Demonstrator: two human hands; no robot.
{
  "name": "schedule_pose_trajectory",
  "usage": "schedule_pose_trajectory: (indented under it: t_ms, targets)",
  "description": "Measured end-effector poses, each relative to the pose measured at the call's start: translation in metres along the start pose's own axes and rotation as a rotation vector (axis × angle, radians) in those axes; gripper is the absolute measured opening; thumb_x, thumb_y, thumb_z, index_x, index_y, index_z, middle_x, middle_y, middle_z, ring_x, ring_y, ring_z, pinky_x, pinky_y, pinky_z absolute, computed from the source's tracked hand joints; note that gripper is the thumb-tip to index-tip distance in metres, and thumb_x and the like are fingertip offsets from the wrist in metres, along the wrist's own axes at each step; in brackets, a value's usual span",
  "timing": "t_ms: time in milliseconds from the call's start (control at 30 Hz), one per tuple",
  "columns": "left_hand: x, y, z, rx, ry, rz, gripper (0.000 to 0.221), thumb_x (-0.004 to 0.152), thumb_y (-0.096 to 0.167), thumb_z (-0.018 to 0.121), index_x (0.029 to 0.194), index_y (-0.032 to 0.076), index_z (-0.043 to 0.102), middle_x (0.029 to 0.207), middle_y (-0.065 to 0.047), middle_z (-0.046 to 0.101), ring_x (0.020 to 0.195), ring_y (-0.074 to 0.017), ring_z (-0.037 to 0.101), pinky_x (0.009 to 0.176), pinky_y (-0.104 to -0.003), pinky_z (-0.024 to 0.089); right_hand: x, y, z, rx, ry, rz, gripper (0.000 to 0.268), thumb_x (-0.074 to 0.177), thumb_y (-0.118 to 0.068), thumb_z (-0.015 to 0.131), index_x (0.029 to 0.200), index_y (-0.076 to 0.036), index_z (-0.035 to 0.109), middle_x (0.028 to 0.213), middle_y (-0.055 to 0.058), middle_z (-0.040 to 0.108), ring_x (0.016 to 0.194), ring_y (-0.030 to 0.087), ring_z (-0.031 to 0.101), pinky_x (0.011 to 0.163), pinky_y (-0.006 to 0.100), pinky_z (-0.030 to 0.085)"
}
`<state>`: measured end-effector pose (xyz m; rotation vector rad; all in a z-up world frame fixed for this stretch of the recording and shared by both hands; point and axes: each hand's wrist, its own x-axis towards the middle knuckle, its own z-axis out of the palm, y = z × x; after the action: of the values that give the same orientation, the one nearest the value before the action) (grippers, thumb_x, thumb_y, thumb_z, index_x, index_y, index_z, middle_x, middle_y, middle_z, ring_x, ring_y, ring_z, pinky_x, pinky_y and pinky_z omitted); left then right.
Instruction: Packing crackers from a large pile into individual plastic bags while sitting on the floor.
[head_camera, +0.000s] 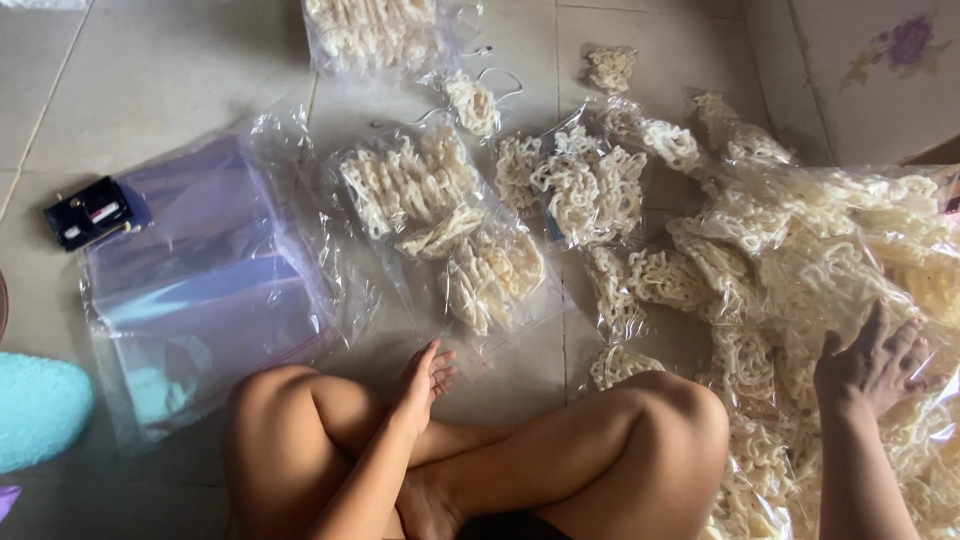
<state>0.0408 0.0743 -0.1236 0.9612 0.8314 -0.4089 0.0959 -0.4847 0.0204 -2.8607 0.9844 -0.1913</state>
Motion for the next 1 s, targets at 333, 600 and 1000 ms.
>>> schedule_pose_trajectory:
  t_ms: [333,600,1000]
  targets:
    - [0.004,-0.005,-0.003,-0.007,-0.027,0.025,0.058,0.096,0.041,0.056,0.147,0.012,0.053,0.126,-0.011,0.069,0.093,-0.0179,0.062,0.080,-0.028,0.048,-0.014,0.005,-0.008,0.133,0.318,-0.220,0.041,0.117,-0.013,0.052,0.155,0.001,0.049,0.140,0.031,0.061,0.116,0.046,0.057,0.086,0.058,0.045]
    - [-0.006,0.001,0.004,0.040,-0.022,0.020,0.058,0.099,0.040,0.052,0.150,0.013,0.052,0.125,-0.007,0.070,0.092,-0.0160,0.061,0.078,-0.027,0.044,-0.057,-0.062,-0.030,0.738,0.294,-0.162,0.042,0.128,-0.015,0.047,0.155,0.003,0.020,0.152,0.032,0.041,0.133,0.046,0.047,0.111,0.058,0.044]
    - [0.023,-0.015,-0.012,0.078,-0.045,0.035,0.072,0.100,0.056,0.058,0.154,0.013,0.040,0.145,-0.019,0.062,0.115,-0.0333,0.064,0.085,-0.034,0.048,-0.148,-0.210,0.038,1.868,-0.485,0.276,0.031,0.105,-0.029,0.064,0.125,-0.008,0.055,0.129,0.013,0.052,0.104,0.036,0.065,0.102,0.058,0.054]
